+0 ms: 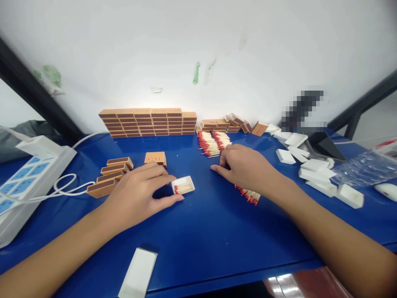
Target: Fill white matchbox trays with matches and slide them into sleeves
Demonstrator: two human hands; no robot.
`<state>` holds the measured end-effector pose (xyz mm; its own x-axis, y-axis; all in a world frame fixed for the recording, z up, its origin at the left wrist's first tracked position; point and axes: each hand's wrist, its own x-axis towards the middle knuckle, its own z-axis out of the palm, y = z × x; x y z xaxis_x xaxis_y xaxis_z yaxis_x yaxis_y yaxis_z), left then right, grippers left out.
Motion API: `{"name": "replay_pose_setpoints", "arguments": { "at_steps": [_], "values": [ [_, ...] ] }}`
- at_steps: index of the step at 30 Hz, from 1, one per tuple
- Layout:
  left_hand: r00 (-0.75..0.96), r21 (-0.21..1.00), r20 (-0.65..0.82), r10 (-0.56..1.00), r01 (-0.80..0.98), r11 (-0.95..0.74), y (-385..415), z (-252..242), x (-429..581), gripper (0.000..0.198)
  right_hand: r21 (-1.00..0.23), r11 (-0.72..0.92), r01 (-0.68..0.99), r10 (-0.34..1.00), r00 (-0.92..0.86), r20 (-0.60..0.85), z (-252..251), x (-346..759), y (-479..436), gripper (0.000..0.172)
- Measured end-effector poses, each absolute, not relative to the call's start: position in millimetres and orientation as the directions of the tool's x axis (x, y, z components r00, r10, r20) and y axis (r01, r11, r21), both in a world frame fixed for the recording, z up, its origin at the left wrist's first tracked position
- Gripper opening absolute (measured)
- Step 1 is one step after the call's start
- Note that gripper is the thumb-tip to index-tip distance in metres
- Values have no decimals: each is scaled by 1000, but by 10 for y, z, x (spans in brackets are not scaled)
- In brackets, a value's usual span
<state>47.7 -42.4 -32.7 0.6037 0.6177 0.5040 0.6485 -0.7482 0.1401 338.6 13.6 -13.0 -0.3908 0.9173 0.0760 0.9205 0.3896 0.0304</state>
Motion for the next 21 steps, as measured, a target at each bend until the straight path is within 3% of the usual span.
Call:
{"name": "replay_pose_setpoints", "arguments": {
  "at_steps": [7, 11, 16, 21],
  "values": [
    [599, 144, 511, 616, 647, -748, -428, -319, 482, 26, -10, 474, 880, 880, -474, 28, -180, 3393, 216, 19],
    [606, 144, 505, 615, 643, -752, -421, -327, 479, 26, -4, 549, 836, 832, -546, 94, -255, 3513, 356, 21],
    [606, 152, 500, 619, 643, -751, -422, -320, 477, 26, -22, 580, 814, 799, -565, 205, -312, 3593, 470, 11],
    [608, 148, 500, 616, 641, -753, -428, -319, 477, 27, -44, 607, 793, 779, -584, 229, -295, 3603, 471, 18]
  ]
}}
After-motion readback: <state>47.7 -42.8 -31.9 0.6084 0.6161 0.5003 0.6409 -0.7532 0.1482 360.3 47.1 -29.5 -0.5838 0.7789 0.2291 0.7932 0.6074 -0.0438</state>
